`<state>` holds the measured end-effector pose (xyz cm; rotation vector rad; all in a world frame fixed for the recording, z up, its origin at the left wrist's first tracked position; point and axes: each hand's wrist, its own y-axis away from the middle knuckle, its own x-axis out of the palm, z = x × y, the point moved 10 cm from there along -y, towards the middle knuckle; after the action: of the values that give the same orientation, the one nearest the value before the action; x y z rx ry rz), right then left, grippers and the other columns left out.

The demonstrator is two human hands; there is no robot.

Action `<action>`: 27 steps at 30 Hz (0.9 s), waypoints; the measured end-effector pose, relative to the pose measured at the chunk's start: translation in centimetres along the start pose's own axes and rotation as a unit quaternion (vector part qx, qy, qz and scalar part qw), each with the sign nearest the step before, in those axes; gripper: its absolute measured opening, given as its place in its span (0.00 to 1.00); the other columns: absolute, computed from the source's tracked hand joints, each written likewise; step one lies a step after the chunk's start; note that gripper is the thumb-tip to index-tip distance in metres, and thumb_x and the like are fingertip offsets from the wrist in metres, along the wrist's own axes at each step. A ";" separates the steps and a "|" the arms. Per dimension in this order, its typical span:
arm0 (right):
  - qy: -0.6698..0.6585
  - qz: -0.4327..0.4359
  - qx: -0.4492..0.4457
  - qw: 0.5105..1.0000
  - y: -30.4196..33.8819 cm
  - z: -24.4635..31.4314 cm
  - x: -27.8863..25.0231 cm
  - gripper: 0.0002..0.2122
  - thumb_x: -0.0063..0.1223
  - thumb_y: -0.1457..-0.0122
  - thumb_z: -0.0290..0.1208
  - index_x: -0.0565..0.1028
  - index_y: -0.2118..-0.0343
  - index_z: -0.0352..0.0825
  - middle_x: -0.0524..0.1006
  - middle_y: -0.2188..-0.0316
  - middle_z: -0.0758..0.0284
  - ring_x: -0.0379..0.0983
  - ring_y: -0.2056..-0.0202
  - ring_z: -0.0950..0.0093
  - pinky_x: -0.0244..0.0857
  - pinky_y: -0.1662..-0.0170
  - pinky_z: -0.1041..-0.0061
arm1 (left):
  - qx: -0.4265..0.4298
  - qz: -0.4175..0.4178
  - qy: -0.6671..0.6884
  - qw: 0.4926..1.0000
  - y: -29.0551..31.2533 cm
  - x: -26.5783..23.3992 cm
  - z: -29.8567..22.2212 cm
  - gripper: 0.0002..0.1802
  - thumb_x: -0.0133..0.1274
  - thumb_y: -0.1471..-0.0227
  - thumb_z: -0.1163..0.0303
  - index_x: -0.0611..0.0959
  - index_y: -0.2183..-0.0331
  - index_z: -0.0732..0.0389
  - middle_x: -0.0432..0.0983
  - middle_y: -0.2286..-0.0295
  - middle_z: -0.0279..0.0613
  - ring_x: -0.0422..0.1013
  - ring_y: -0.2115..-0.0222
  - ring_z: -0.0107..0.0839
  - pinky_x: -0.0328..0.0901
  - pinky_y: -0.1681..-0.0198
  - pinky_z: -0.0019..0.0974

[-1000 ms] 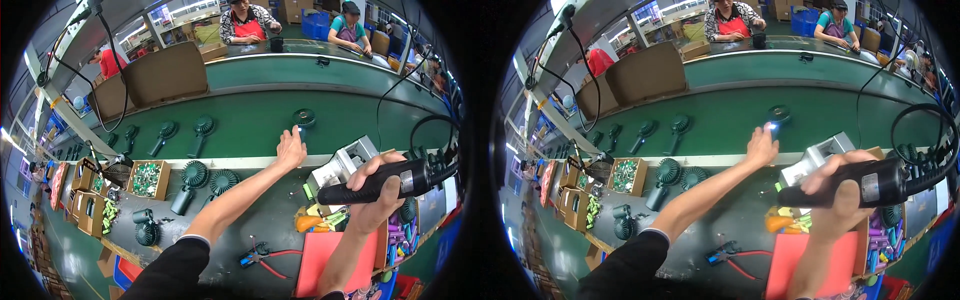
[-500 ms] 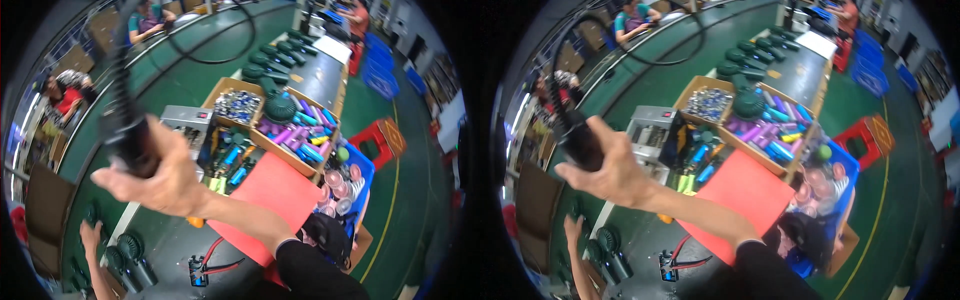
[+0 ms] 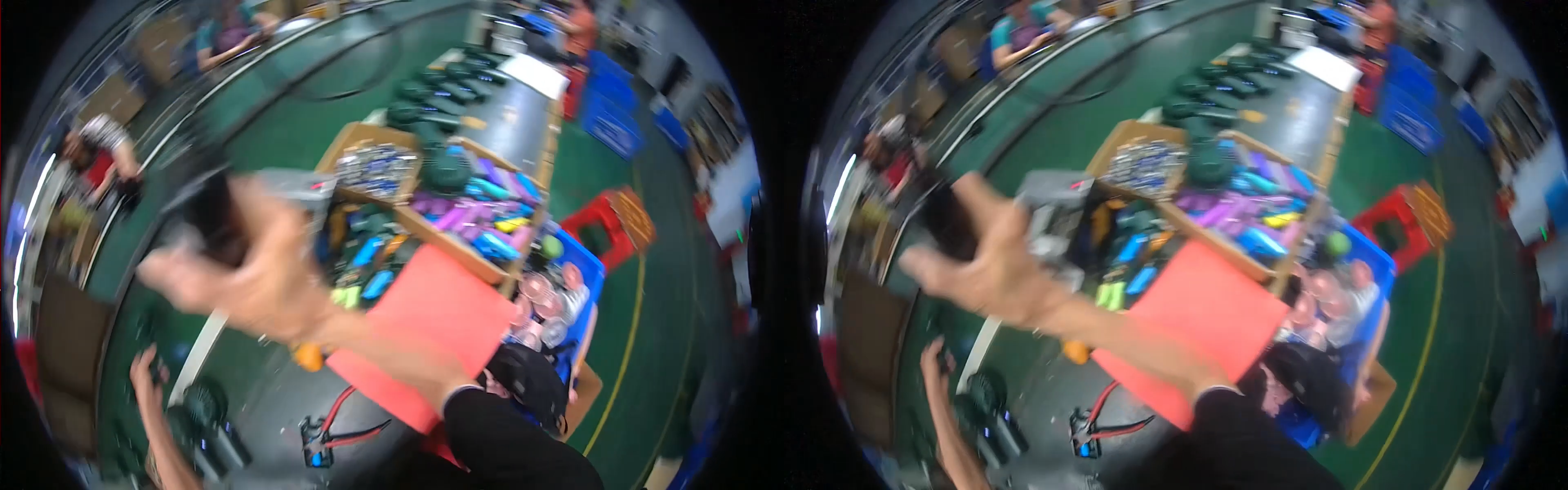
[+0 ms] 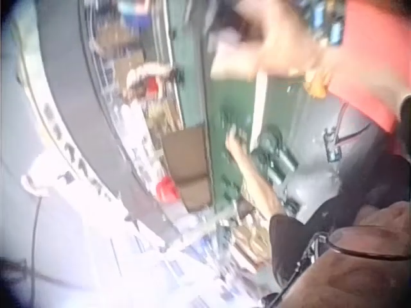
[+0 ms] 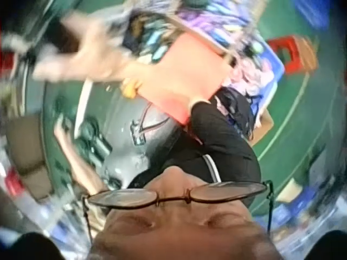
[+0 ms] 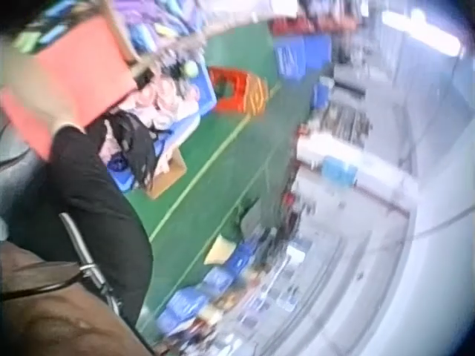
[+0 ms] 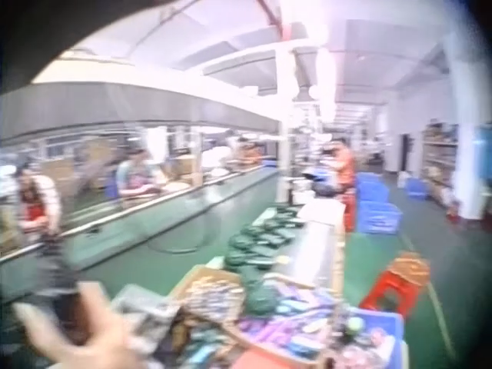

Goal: The person assembles portable electric fans by fitting components together, applying a power tool to each fan, and placing them onto a conveyor belt.

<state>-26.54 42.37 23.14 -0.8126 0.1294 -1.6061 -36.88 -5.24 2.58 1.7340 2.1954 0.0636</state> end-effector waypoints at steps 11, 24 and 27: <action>0.144 -0.009 -0.096 0.985 -0.3 -2.1 0.4 0.10 0.56 0.50 0.17 0.70 0.64 0.26 0.74 0.79 0.63 0.71 0.81 0.77 0.66 0.75 0.78 | 0.026 0.182 0.313 0.932 16.2 21.3 1.6 0.20 0.55 0.57 0.77 0.67 0.61 0.66 0.73 0.70 0.51 0.72 0.80 0.35 0.69 0.76 0.37; 0.128 -0.049 0.010 0.991 -0.6 -6.4 0.1 0.07 0.51 0.45 0.21 0.69 0.66 0.24 0.74 0.79 0.62 0.69 0.84 0.76 0.64 0.78 0.78 | -0.004 0.268 0.316 0.910 17.5 24.5 3.3 0.22 0.54 0.52 0.77 0.65 0.56 0.67 0.72 0.69 0.46 0.71 0.78 0.32 0.66 0.72 0.34; 0.048 -0.012 0.023 0.999 -0.1 -7.3 0.5 0.09 0.45 0.41 0.25 0.68 0.61 0.26 0.74 0.75 0.59 0.69 0.84 0.73 0.68 0.80 0.74 | 0.007 0.289 0.302 0.908 17.6 25.1 3.1 0.20 0.54 0.52 0.75 0.66 0.58 0.66 0.72 0.71 0.44 0.72 0.79 0.31 0.66 0.70 0.35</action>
<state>-30.71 39.32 18.02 -0.7039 0.1500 -1.6658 -24.43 22.56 -2.02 2.5748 1.9257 0.8286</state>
